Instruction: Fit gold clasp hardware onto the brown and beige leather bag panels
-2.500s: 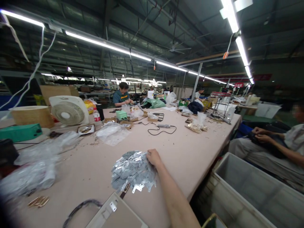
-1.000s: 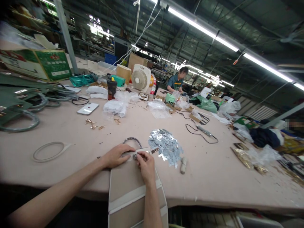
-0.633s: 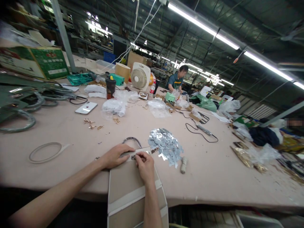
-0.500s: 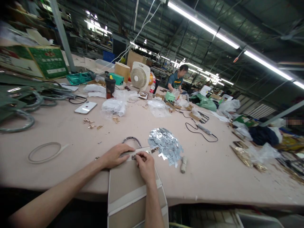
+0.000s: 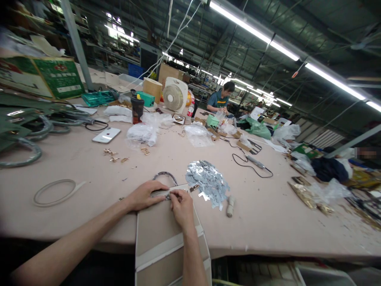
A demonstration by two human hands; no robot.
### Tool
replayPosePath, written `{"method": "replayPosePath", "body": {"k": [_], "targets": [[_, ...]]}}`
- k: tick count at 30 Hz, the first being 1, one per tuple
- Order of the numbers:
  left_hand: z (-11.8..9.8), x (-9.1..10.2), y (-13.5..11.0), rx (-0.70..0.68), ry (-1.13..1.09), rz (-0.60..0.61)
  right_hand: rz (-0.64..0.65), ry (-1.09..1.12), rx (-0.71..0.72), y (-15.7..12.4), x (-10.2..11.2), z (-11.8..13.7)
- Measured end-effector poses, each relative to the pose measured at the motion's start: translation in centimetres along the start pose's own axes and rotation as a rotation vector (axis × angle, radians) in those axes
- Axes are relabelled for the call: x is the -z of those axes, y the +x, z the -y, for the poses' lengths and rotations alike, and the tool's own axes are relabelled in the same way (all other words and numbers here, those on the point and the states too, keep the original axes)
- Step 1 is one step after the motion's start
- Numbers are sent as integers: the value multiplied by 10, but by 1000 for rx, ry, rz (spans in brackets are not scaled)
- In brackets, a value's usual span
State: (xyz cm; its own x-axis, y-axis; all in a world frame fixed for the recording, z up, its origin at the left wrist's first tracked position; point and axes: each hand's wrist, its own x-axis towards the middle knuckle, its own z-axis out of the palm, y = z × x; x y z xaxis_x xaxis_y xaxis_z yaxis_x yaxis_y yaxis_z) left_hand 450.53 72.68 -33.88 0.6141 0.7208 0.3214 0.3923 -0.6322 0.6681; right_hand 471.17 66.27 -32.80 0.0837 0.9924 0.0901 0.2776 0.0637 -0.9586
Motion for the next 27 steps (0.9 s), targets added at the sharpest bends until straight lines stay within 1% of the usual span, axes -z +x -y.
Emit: {"method": "replayPosePath", "body": {"k": [3,6,9,11,14,16,17,18,20,22,23,24,25,26,27], "targets": [[0,-1,0,-3,0,1,-11,-61,40,-1,1,-4],[0,-1,0,2,3,0,-58,-164,120,-2,3,-6],[-1,0,3,35,-16,-4,-76,-238,201,-4,3,-4],[-2,1,6,60,-43,2,-85,-257,226,-6,2,-2],[-8,1,10,82,-50,28,-130,-206,208,-14,4,1],[-11,-2,10,83,-21,42,-188,-97,168,-18,12,1],[-10,-3,10,85,2,43,-236,-33,150,-18,20,0],[-7,-5,11,82,22,56,-303,23,139,-16,31,-2],[0,-8,15,82,58,76,-507,63,146,-10,63,-8],[5,-10,18,74,74,87,-764,-20,166,-6,107,-15],[5,-10,18,70,76,87,-876,-103,164,-6,130,-20],[3,-10,17,70,76,82,-962,-199,144,-8,153,-26],[1,-9,15,71,75,74,-1026,-292,109,-9,174,-34],[-1,-8,13,73,73,63,-1054,-386,68,-11,191,-43],[-3,-6,11,73,71,48,-1040,-462,16,-12,206,-53]]}}
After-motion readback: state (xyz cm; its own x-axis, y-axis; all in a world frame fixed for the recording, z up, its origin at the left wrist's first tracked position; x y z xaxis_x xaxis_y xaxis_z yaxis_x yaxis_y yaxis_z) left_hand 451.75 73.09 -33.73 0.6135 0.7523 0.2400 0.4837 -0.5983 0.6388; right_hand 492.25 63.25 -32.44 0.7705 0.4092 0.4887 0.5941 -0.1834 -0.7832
